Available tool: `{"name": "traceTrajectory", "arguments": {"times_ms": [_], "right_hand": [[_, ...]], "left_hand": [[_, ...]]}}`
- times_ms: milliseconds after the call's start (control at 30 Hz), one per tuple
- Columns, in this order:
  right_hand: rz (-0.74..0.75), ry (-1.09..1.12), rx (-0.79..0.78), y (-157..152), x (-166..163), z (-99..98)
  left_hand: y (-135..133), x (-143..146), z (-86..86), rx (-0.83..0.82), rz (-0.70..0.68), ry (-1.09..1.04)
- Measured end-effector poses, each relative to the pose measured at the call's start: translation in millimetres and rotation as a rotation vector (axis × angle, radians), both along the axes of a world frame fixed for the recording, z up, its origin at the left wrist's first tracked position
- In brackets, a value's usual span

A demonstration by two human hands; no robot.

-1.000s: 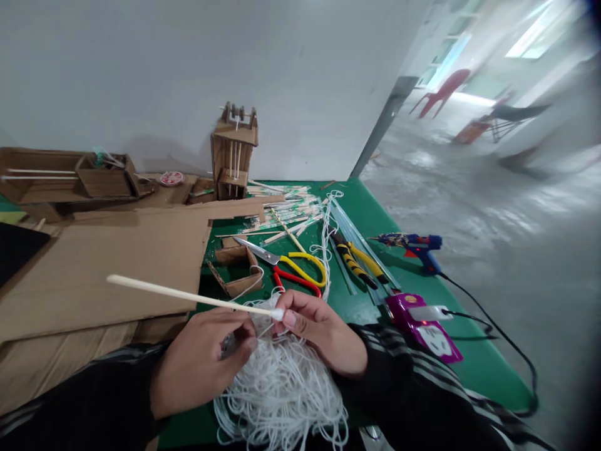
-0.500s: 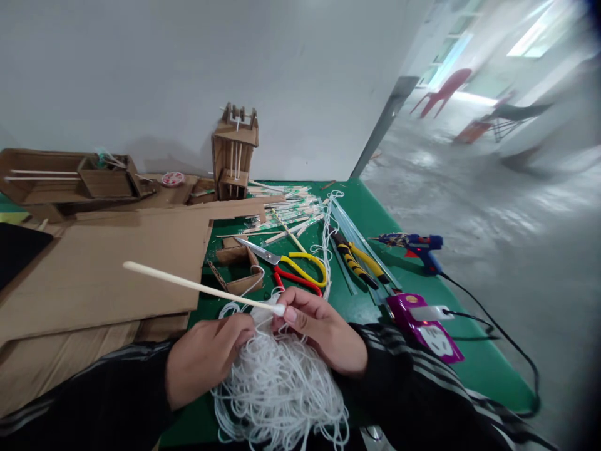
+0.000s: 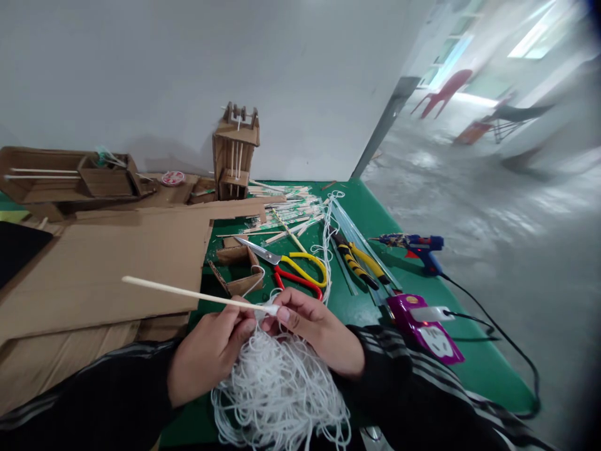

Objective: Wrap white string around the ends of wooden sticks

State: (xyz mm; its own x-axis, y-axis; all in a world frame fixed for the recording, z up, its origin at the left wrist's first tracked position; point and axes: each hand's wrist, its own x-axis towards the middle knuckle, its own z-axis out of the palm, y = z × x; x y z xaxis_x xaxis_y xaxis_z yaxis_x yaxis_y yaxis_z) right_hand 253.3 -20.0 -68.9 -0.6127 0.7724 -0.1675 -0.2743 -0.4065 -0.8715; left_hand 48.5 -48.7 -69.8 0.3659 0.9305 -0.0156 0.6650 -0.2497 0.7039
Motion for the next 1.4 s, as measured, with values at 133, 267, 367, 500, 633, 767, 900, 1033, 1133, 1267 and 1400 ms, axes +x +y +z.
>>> {"name": "traceTrajectory", "arguments": {"times_ms": [133, 267, 367, 500, 633, 767, 900, 1033, 1133, 1267, 1400], "right_hand": [[-0.002, -0.049, 0.035, 0.8, -0.9, 0.0], [0.000, -0.025, 0.048, 1.0, -0.6, -2.0], [0.022, 0.000, 0.028, 1.0, 0.0, -3.6], [0.030, 0.015, 0.009, 0.3, -0.1, -6.1], [0.055, 0.027, 0.053, -1.5, -1.1, -6.5], [0.092, 0.045, 0.092, -3.3, -2.5, -4.0], [0.097, 0.014, 0.102, -4.6, -2.9, -3.3], [0.100, -0.022, 0.143, -3.5, -1.6, -1.8], [0.128, -0.023, 0.163, -1.1, -0.6, 1.3], [0.194, -0.040, 0.126, -0.4, -0.4, 3.4], [0.135, -0.005, 0.061, -2.5, 0.6, -0.4]], "left_hand": [[2.9, 1.5, 6.7, -0.102, -0.030, -0.135], [5.4, 2.2, 11.3, -0.291, -0.032, -0.341], [7.7, 2.4, 15.1, -0.552, -0.023, -0.489], [8.7, 1.4, 15.7, -0.856, 0.048, -0.705], [7.7, 2.4, 12.8, -0.882, 0.149, -0.754], [7.6, 6.6, 11.6, -0.887, 0.218, -0.717], [7.5, 7.3, 9.7, -0.868, 0.250, -0.731], [7.3, 5.4, 8.9, -0.839, 0.232, -0.727], [6.9, 4.5, 9.6, -0.815, 0.156, -0.670], [6.2, 2.5, 7.7, -0.771, 0.111, -0.587], [6.8, 0.0, 6.1, -0.704, 0.062, -0.536]]}}
